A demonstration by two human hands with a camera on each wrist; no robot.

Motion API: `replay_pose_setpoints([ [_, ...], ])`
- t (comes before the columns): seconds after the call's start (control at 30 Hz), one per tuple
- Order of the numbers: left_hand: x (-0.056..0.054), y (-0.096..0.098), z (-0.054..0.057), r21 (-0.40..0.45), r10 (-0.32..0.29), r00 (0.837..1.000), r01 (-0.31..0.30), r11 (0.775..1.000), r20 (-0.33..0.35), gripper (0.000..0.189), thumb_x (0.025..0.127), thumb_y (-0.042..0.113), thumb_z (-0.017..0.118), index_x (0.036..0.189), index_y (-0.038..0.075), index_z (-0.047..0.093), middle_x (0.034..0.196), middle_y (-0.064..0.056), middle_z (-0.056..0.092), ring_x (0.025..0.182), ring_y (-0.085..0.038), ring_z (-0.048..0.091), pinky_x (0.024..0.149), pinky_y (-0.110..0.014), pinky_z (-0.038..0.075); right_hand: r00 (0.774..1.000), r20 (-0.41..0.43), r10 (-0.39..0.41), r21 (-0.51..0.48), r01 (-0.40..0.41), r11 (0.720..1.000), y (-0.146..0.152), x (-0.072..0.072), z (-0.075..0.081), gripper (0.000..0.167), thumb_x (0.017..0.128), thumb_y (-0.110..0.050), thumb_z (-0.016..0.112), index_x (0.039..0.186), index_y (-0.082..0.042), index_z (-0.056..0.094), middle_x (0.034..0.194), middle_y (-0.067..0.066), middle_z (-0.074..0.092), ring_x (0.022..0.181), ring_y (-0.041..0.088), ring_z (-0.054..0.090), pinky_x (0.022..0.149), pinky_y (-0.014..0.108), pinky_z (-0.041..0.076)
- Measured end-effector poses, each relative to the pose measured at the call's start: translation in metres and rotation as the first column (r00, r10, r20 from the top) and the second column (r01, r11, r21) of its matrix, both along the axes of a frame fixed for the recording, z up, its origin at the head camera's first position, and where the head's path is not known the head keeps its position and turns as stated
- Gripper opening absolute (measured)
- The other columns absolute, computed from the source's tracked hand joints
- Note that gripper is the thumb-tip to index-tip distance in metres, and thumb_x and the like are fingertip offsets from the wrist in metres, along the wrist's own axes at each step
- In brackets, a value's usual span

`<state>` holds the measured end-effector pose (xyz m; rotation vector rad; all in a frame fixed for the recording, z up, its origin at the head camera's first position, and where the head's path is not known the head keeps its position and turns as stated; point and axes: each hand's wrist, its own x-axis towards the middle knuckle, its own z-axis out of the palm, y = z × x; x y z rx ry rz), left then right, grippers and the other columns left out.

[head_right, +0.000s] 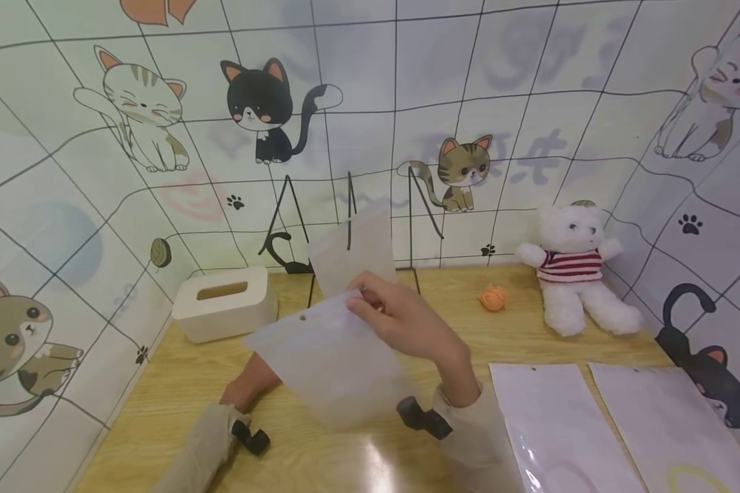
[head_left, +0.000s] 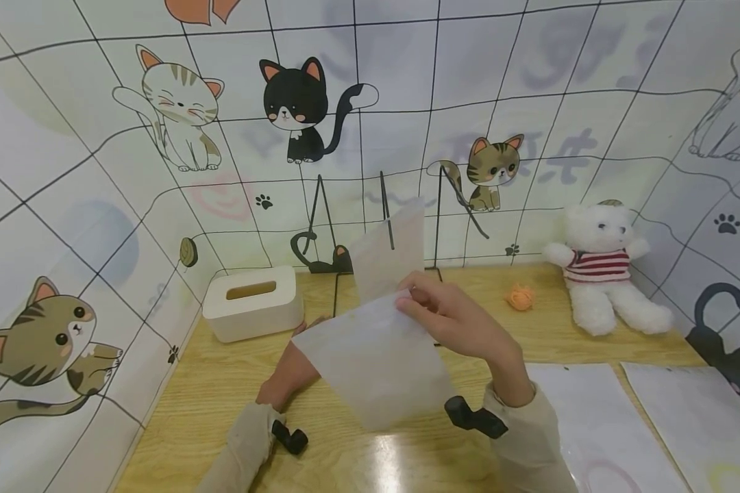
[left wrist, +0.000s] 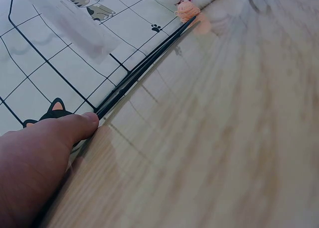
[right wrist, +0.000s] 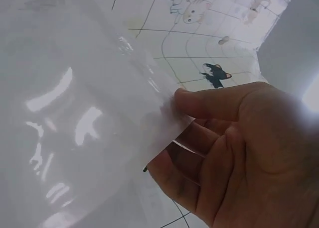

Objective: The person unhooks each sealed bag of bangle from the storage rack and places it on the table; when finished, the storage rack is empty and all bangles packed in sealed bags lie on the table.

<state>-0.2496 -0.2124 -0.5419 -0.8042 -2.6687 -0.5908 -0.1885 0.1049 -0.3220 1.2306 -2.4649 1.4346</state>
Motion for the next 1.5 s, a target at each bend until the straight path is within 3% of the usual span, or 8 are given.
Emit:
replay_pose_setpoints([
  [0.17, -0.001, 0.001, 0.000, 0.012, 0.011, 0.999, -0.011, 1.000, 0.034, 0.052, 0.094, 0.025, 0.063, 0.142, 0.005, 0.056, 0.148, -0.016, 0.053, 0.141, -0.039, 0.044, 0.118, -0.063, 0.026, 0.999, -0.011, -0.047, 0.058, 0.048, 0.997, -0.002, -0.006, -0.006, 0.005, 0.104, -0.014, 0.054, 0.103, -0.015, 0.058, 0.076, -0.001, 0.055, 0.067, 0.010, 0.051, 0.059, 0.024, 0.043],
  [0.3, -0.003, 0.001, 0.002, 0.050, 0.039, 0.997, -0.043, 0.998, 0.073, 0.044, 0.100, 0.035, 0.057, 0.139, 0.015, 0.059, 0.144, -0.006, 0.058, 0.140, -0.030, 0.046, 0.121, -0.056, 0.025, 0.995, 0.002, -0.098, 0.100, 0.097, 0.990, -0.003, -0.011, -0.009, 0.006, 0.104, -0.018, 0.054, 0.104, -0.014, 0.058, 0.074, -0.002, 0.055, 0.067, 0.011, 0.050, 0.060, 0.025, 0.043],
  [0.47, -0.003, 0.001, 0.003, 0.050, 0.066, 0.992, -0.072, 0.996, 0.107, 0.047, 0.101, 0.045, 0.052, 0.143, 0.023, 0.055, 0.148, 0.001, 0.053, 0.144, -0.023, 0.042, 0.123, -0.054, 0.022, 0.991, 0.000, -0.136, 0.169, 0.134, 0.976, -0.001, -0.015, -0.011, 0.005, 0.103, -0.018, 0.055, 0.101, -0.014, 0.058, 0.095, 0.002, 0.069, 0.087, 0.016, 0.065, 0.073, 0.029, 0.053],
  [0.73, -0.003, 0.001, 0.005, 0.044, 0.104, 0.975, -0.114, 0.992, 0.194, 0.068, 0.097, 0.055, 0.056, 0.151, 0.014, 0.046, 0.158, -0.004, 0.043, 0.150, -0.023, 0.032, 0.125, -0.050, 0.016, 0.973, 0.016, -0.232, 0.404, 0.206, 0.891, 0.003, -0.018, -0.014, 0.005, 0.098, -0.011, 0.054, 0.098, -0.014, 0.059, 0.082, 0.001, 0.063, 0.066, 0.013, 0.051, 0.057, 0.028, 0.044],
  [1.0, -0.003, 0.003, 0.005, 0.068, 0.090, 0.971, -0.107, 0.992, 0.222, 0.068, 0.097, 0.053, 0.057, 0.151, 0.012, 0.046, 0.158, -0.004, 0.041, 0.151, -0.024, 0.031, 0.126, -0.050, 0.014, 0.973, 0.026, -0.228, 0.517, 0.182, 0.836, 0.005, -0.022, -0.019, 0.015, 0.094, -0.006, 0.053, 0.104, -0.009, 0.065, 0.101, 0.005, 0.070, 0.087, 0.020, 0.063, 0.077, 0.039, 0.054],
  [1.2, -0.004, 0.002, 0.003, 0.041, 0.091, 0.972, -0.102, 0.994, 0.215, 0.070, 0.098, 0.056, 0.053, 0.151, 0.012, 0.044, 0.159, -0.004, 0.040, 0.151, -0.023, 0.030, 0.126, -0.050, 0.014, 0.977, 0.022, -0.210, 0.535, 0.166, 0.828, 0.003, -0.021, -0.023, 0.010, 0.096, -0.009, 0.057, 0.092, -0.012, 0.066, 0.089, -0.001, 0.066, 0.081, 0.016, 0.058, 0.076, 0.037, 0.052],
  [1.37, -0.002, 0.000, 0.003, 0.044, 0.111, 0.973, -0.122, 0.992, 0.201, 0.068, 0.098, 0.054, 0.054, 0.152, 0.013, 0.044, 0.159, -0.003, 0.040, 0.151, -0.023, 0.030, 0.126, -0.048, 0.014, 0.980, 0.019, -0.199, 0.553, 0.155, 0.818, 0.000, -0.018, -0.025, 0.009, 0.096, -0.009, 0.058, 0.093, -0.012, 0.066, 0.089, -0.002, 0.066, 0.082, 0.015, 0.058, 0.079, 0.039, 0.053],
  [1.5, -0.002, 0.002, 0.002, 0.057, 0.088, 0.977, -0.101, 0.993, 0.195, 0.068, 0.098, 0.054, 0.054, 0.151, 0.012, 0.045, 0.159, -0.004, 0.041, 0.151, -0.024, 0.031, 0.126, -0.050, 0.014, 0.980, 0.021, -0.198, 0.573, 0.151, 0.806, 0.002, -0.014, -0.026, 0.009, 0.096, -0.008, 0.058, 0.091, -0.012, 0.065, 0.087, -0.003, 0.065, 0.081, 0.014, 0.058, 0.077, 0.037, 0.052],
])
